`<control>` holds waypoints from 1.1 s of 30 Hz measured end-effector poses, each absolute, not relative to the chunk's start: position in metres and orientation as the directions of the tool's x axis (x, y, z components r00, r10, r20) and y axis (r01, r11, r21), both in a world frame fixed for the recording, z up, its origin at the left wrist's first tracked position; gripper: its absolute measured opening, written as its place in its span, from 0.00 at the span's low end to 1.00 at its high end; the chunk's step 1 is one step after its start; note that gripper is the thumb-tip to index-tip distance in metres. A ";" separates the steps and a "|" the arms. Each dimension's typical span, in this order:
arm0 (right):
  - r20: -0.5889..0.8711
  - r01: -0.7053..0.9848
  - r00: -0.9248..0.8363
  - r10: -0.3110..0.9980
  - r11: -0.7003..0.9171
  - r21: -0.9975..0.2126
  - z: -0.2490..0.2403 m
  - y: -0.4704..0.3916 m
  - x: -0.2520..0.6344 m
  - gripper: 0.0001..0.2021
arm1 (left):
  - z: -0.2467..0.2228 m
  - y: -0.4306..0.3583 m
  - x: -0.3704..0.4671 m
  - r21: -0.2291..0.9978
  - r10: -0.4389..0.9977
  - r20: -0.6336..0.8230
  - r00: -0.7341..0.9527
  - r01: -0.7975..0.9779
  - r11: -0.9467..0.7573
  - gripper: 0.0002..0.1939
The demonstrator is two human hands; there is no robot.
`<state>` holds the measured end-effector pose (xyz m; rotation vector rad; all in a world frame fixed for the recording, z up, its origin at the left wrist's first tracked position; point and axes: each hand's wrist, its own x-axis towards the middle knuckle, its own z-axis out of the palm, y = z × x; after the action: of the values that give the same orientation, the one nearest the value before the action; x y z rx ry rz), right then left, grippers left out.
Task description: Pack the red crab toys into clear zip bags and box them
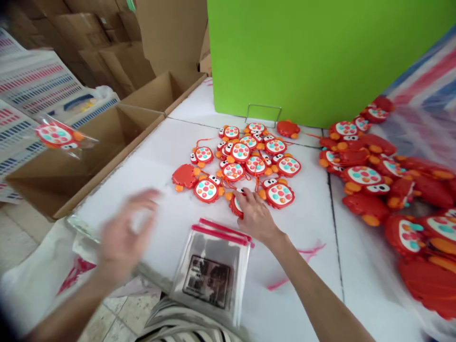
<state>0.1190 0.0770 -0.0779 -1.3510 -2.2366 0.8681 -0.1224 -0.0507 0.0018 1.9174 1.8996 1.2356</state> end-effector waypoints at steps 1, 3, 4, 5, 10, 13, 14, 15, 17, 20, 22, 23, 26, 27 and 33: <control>-0.003 0.616 -0.429 0.903 0.290 -0.733 -0.076 0.077 0.122 0.27 | -0.015 -0.055 -0.104 0.610 0.920 0.393 0.002 0.748 -0.262 0.05; -0.070 0.549 -0.358 0.931 0.149 -0.823 -0.072 0.072 0.129 0.21 | -0.050 -0.061 -0.071 0.567 0.943 0.253 0.214 0.757 -0.324 0.02; -0.139 0.462 -0.303 0.943 0.018 -0.887 -0.069 0.067 0.131 0.20 | -0.065 -0.065 -0.059 0.529 0.952 0.165 0.260 0.791 -0.307 0.05; -0.227 0.334 -0.244 0.943 -0.138 -0.932 -0.067 0.059 0.134 0.19 | -0.078 -0.068 -0.051 0.485 0.953 0.101 0.286 0.822 -0.298 0.08; -0.551 -0.210 -0.099 0.829 -0.558 -0.803 -0.064 0.013 0.138 0.19 | -0.105 -0.078 -0.041 0.408 0.947 0.027 0.321 0.861 -0.303 0.10; -0.615 -0.284 -0.063 0.786 -0.605 -0.744 -0.068 -0.002 0.137 0.18 | -0.106 -0.075 -0.042 0.445 0.946 0.066 0.317 0.839 -0.312 0.04; -0.629 -0.295 -0.057 0.775 -0.615 -0.731 -0.070 -0.004 0.137 0.18 | -0.106 -0.072 -0.042 0.458 0.947 0.075 0.312 0.833 -0.311 0.05; -0.640 -0.302 -0.057 0.766 -0.624 -0.720 -0.072 -0.005 0.137 0.18 | -0.105 -0.070 -0.042 0.470 0.948 0.076 0.310 0.827 -0.308 0.06; -0.651 -0.307 -0.060 0.757 -0.634 -0.709 -0.075 -0.006 0.137 0.19 | -0.105 -0.068 -0.042 0.485 0.946 0.062 0.317 0.819 -0.306 0.06; -0.657 -0.314 -0.057 0.752 -0.638 -0.703 -0.078 -0.009 0.136 0.19 | -0.105 -0.071 -0.041 0.494 0.934 0.036 0.356 0.806 -0.326 0.08; -0.665 -0.324 -0.050 0.746 -0.641 -0.695 -0.079 -0.013 0.136 0.18 | -0.106 -0.074 -0.041 0.496 0.928 0.026 0.372 0.801 -0.335 0.13; -0.669 -0.328 -0.048 0.742 -0.644 -0.691 -0.079 -0.014 0.136 0.18 | -0.106 -0.074 -0.041 0.493 0.927 0.021 0.374 0.803 -0.335 0.14; -0.684 -0.331 -0.046 0.728 -0.657 -0.677 -0.079 -0.020 0.138 0.17 | -0.106 -0.073 -0.040 0.465 0.922 -0.011 0.388 0.818 -0.338 0.09; -0.692 -0.329 -0.044 0.720 -0.665 -0.670 -0.079 -0.021 0.138 0.18 | -0.106 -0.071 -0.040 0.451 0.918 -0.022 0.395 0.824 -0.344 0.07; -0.681 -0.267 -0.064 0.730 -0.670 -0.693 -0.072 -0.033 0.144 0.21 | -0.102 -0.067 -0.039 0.443 0.930 -0.004 0.367 0.834 -0.327 0.03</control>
<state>0.1441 -0.0327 -0.0715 -1.5118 -0.5116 1.8138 -0.0387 -0.0672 -0.1024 2.2628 1.5411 0.3551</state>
